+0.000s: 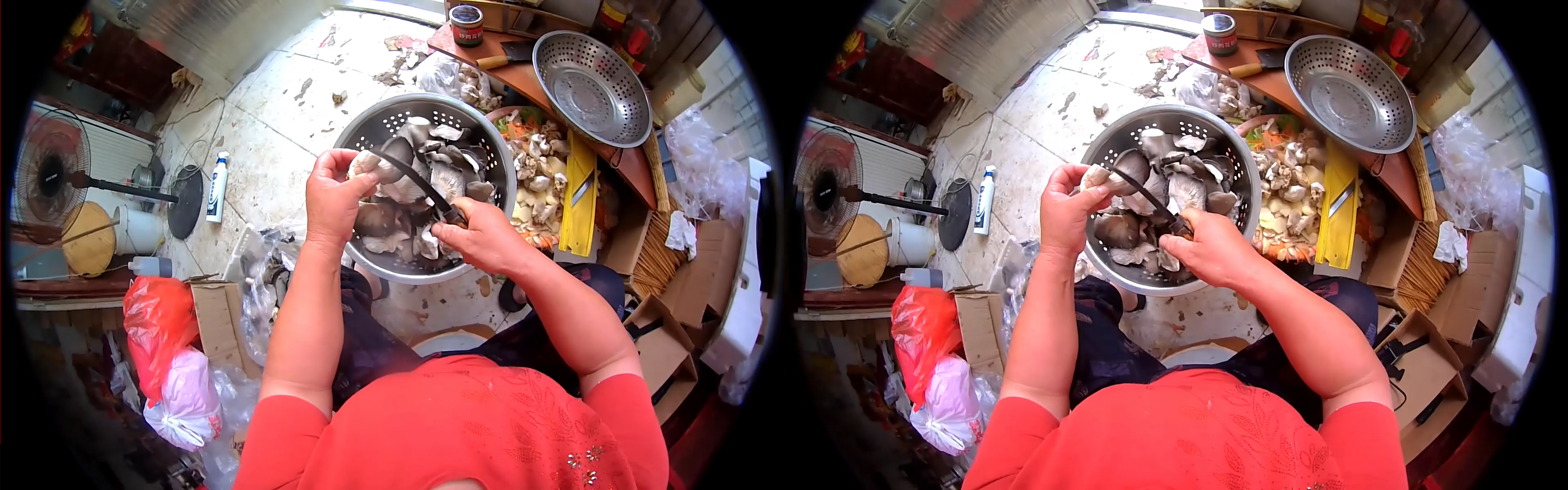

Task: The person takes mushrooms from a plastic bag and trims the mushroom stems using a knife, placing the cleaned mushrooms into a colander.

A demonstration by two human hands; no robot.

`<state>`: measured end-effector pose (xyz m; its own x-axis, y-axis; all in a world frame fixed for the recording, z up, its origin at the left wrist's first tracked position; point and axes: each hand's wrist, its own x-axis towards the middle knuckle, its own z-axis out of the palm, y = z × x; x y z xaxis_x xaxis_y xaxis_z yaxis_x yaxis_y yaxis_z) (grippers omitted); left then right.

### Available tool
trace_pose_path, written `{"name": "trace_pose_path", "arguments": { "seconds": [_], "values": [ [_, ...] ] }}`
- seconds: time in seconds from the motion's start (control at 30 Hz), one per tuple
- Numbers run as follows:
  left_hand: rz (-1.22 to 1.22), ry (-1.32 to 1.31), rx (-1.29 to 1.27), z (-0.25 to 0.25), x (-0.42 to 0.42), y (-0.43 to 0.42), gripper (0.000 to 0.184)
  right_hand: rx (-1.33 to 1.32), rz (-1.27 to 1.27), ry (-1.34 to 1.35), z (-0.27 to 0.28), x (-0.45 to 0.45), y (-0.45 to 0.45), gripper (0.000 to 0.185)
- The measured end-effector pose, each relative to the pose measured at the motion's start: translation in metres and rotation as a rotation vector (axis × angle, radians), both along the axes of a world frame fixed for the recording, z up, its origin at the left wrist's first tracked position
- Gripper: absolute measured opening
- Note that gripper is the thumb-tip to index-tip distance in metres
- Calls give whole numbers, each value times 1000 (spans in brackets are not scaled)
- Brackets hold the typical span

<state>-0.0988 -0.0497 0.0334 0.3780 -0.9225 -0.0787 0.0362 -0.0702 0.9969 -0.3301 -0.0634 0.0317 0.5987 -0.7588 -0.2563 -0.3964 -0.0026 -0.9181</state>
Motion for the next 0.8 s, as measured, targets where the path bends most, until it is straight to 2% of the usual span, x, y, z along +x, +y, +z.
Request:
{"name": "trace_pose_path", "arguments": {
  "seconds": [0.07, 0.23, 0.3, 0.37, 0.6, 0.8],
  "values": [
    [11, 75, 14, -2, 2, -1, 29, 157, -67, -35, 4, 1, 0, 30],
    [-7, 409, 103, -2, -3, -2, 25, 119, -104, -94, -11, 5, 3, 30],
    [4, 425, 92, -1, -8, -1, 23, 107, -108, -132, -11, 7, 5, 30],
    [27, 507, 72, -4, -9, 0, 23, 239, -136, -155, -7, 10, 7, 29],
    [12, 564, 41, -8, -7, 1, 23, 261, -127, -176, -9, 13, 9, 27],
    [-137, 542, 80, -3, -25, 6, 27, 327, -143, -209, 3, 14, 5, 21]
  ]
}}
